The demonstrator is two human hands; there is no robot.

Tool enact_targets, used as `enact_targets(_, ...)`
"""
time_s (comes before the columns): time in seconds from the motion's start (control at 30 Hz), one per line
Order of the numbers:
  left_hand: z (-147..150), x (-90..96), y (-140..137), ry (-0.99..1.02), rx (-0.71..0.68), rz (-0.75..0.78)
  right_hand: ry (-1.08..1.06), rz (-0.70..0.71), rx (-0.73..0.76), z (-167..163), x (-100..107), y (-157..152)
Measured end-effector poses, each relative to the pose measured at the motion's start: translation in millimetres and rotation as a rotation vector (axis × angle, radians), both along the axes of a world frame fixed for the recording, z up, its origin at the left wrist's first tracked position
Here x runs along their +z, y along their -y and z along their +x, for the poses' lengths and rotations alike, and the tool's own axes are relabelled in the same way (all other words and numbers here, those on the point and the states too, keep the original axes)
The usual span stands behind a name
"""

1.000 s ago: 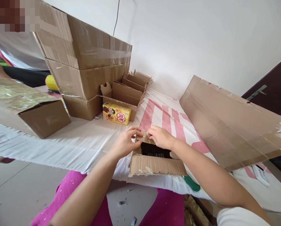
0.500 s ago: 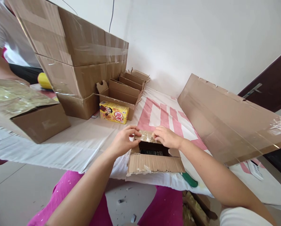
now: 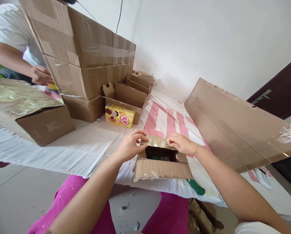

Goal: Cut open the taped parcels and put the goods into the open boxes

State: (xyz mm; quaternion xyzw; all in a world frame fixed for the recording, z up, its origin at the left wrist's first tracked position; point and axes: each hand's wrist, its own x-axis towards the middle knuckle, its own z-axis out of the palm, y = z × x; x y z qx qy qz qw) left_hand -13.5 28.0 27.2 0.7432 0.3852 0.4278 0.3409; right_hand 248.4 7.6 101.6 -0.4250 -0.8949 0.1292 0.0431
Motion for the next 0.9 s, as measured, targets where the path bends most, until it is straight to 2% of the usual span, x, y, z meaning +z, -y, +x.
enact_targets(0.2, 1, -1.1, 0, 0.018, 0.011, 0.01, -0.044, 0.052, -0.166, 34, -1, 13)
enact_targets(0.37, 2, -2.5, 0, 0.024, 0.015, 0.012, -0.059, 0.105, -0.232, 45, -7, 12)
enact_targets(0.47, 1, -3.3, -1, 0.032, 0.019, 0.019, -0.117, 0.208, -0.402, 52, -7, 7)
enact_targets(0.53, 1, -3.9, -1, 0.033, 0.017, 0.025, -0.24, 0.194, -0.532, 52, -6, 7)
enact_targets(0.63, 2, -4.2, -2, 0.029, 0.008, 0.039, -0.376, 0.054, -0.572, 33, -4, 16)
enact_targets(0.7, 2, -4.1, -2, 0.026, 0.007, 0.049, -0.334, 0.034, -0.557, 7, -4, 25)
enact_targets(0.8, 2, -3.6, -2, 0.007, 0.017, 0.061, -0.136, 0.175, -0.561, -35, -8, 33)
enact_targets(0.9, 1, -2.1, -2, -0.027, 0.017, 0.065, 0.062, 0.304, -0.543, -56, -15, 30)
